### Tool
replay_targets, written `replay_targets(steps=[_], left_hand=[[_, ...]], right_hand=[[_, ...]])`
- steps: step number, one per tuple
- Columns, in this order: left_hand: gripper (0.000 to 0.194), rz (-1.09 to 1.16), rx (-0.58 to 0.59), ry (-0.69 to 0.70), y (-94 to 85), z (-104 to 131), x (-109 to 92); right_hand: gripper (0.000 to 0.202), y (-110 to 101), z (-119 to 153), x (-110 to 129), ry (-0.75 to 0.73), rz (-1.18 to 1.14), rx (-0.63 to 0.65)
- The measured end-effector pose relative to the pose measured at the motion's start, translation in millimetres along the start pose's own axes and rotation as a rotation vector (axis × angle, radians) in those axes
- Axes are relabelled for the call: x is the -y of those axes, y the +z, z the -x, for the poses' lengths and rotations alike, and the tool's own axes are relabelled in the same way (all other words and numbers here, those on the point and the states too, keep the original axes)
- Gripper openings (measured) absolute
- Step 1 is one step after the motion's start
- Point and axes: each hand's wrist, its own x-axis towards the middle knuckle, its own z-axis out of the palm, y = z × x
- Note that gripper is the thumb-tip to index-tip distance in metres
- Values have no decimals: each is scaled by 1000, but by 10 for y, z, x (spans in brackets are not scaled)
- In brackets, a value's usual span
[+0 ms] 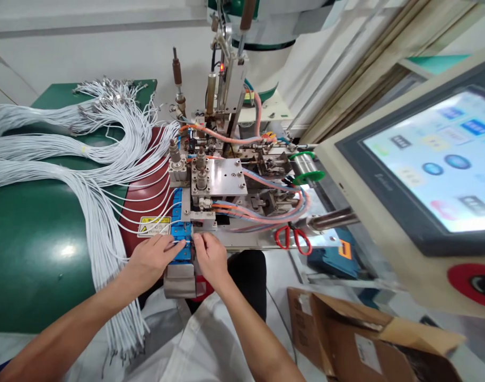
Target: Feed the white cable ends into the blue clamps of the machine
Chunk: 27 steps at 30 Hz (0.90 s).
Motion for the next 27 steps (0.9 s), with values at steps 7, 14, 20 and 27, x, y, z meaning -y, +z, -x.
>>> replay_targets(steps=[7, 14, 20, 27], left_hand=[[32, 130, 69, -27, -49, -11, -6], [36, 251, -36, -6, 33, 89, 130], [24, 305, -11, 102, -221, 323, 187], [11, 17, 428, 206, -339, 649, 19]], right_hand=[[35, 80, -11, 31, -42, 37, -31], [36, -66, -25, 21, 55, -111, -107], [38, -252, 17, 28, 41, -268, -184], [37, -333, 115, 18, 35, -318, -149]])
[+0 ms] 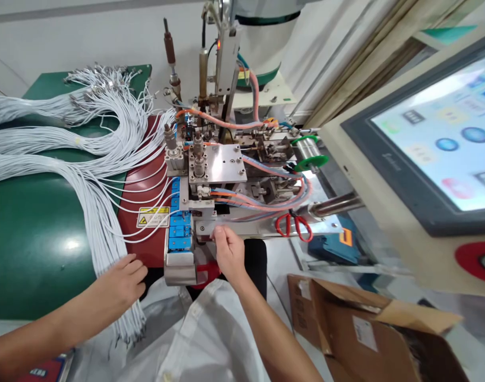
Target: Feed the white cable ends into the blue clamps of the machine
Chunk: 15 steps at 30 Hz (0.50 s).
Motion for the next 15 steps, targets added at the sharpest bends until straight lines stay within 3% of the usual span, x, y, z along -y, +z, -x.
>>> replay_targets(steps=[8, 12, 15], left_hand=[[10, 121, -7, 64, 12, -65, 2], [16, -40, 18, 21, 29, -7, -70], [17, -14, 35, 41, -13, -1, -69]], right_hand=[[38, -33, 78, 70, 27, -26, 43], [39, -53, 108, 62, 50, -26, 34], [40, -53, 113, 47, 73, -36, 36]])
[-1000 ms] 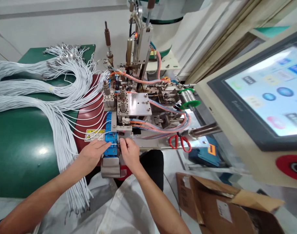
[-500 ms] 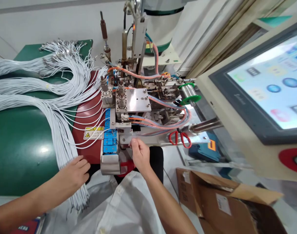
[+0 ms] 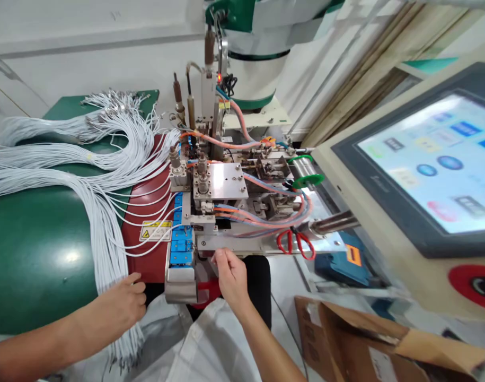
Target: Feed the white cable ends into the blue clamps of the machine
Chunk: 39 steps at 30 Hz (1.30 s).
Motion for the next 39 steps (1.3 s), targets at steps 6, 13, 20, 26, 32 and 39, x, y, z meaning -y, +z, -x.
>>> replay_targets(steps=[6, 13, 20, 26, 32, 39], left_hand=[[30, 438, -297, -18, -251, -227, 93], [31, 762, -725, -325, -203, -711, 10], [31, 775, -710, -299, -132, -835, -55], [37, 834, -656, -312, -154, -843, -91], [22, 1017, -713, -328, -169, -861, -61], [22, 1265, -644, -413, -176, -847, 33]], right_hand=[[34, 9, 39, -9, -22, -160, 19], [25, 86, 129, 60, -69, -478, 18], [8, 79, 58, 222, -98, -186, 29], [10, 42, 27, 303, -163, -61, 68], [12, 28, -21, 405, -280, 109, 182], [11, 78, -31, 359, -347, 70, 188]])
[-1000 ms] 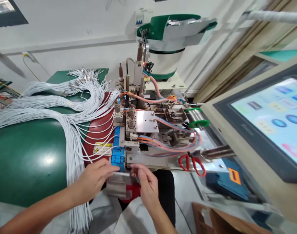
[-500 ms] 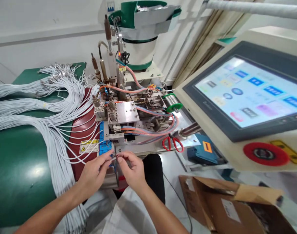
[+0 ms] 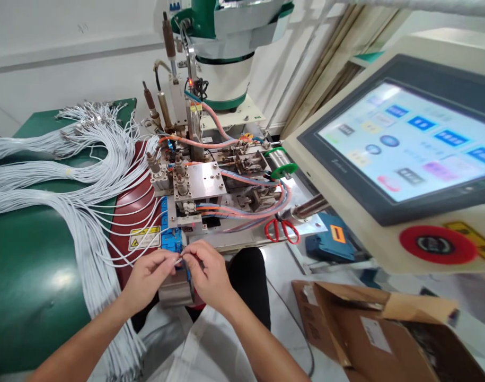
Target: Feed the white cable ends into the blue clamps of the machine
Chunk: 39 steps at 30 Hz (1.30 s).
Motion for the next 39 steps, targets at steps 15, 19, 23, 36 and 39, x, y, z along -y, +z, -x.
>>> replay_targets(steps=[15, 19, 23, 36, 39], left_hand=[[18, 44, -30, -92, 16, -9, 22], [19, 8, -44, -66, 49, 8, 76], [17, -41, -60, -27, 53, 9, 80], [13, -72, -152, 28, 110, 22, 70], [12, -65, -123, 31, 100, 20, 74]], right_hand=[[11, 226, 95, -37, 197, -157, -213], [9, 195, 74, -9, 129, -25, -210], [9, 167, 37, 12, 108, 77, -204], [12, 249, 24, 32, 133, 30, -220], [12, 179, -5, 48, 111, 41, -166]])
